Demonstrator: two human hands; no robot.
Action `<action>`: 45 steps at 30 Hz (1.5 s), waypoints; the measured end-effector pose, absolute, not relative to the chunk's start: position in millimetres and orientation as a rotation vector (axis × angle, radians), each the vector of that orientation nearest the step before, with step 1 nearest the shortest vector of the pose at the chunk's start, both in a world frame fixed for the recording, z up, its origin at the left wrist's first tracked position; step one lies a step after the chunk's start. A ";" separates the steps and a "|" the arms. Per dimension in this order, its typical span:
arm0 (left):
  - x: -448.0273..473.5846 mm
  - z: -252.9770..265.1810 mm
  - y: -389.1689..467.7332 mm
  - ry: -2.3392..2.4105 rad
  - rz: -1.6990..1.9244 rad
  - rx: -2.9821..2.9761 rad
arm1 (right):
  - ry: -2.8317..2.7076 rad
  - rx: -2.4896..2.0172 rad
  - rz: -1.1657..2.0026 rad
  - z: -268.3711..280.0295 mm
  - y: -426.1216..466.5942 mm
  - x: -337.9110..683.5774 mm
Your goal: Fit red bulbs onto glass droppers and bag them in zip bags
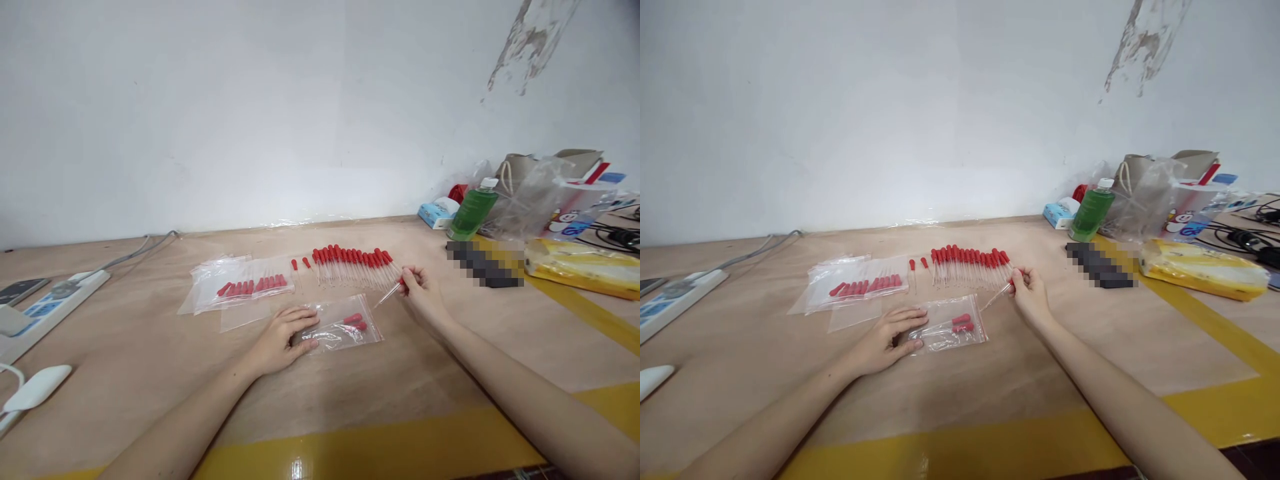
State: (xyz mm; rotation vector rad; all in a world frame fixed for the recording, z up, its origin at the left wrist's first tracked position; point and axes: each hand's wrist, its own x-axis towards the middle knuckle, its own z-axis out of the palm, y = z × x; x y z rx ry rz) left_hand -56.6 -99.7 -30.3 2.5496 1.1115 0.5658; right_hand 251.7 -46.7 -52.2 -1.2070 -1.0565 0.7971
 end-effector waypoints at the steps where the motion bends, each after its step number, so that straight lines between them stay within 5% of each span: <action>1: -56.5 -30.1 -99.8 1.114 0.567 2.547 | -1.053 -1.201 0.807 -54.2 -47.7 248.8; 10: -55.5 -27.8 -101.5 1.137 0.547 2.546 | -1.027 -1.011 1.324 -53.8 -65.7 228.0; 17: -55.6 -27.9 -100.8 1.132 0.557 2.542 | -1.086 -1.017 1.385 -46.3 -76.9 229.0; 25: -55.6 -29.1 -100.3 1.114 0.560 2.546 | -1.737 -1.210 0.880 -56.1 -75.5 223.5; 34: -54.4 -28.5 -99.9 1.066 0.599 2.537 | -1.805 -1.181 0.907 -50.5 -77.9 217.2; 41: -52.6 -19.8 -105.3 1.057 0.518 2.584 | -1.665 -1.658 0.315 -24.5 -11.8 248.7; 45: -52.4 -17.3 -105.5 1.031 0.490 2.600 | -1.616 -1.886 0.256 -24.2 19.3 251.5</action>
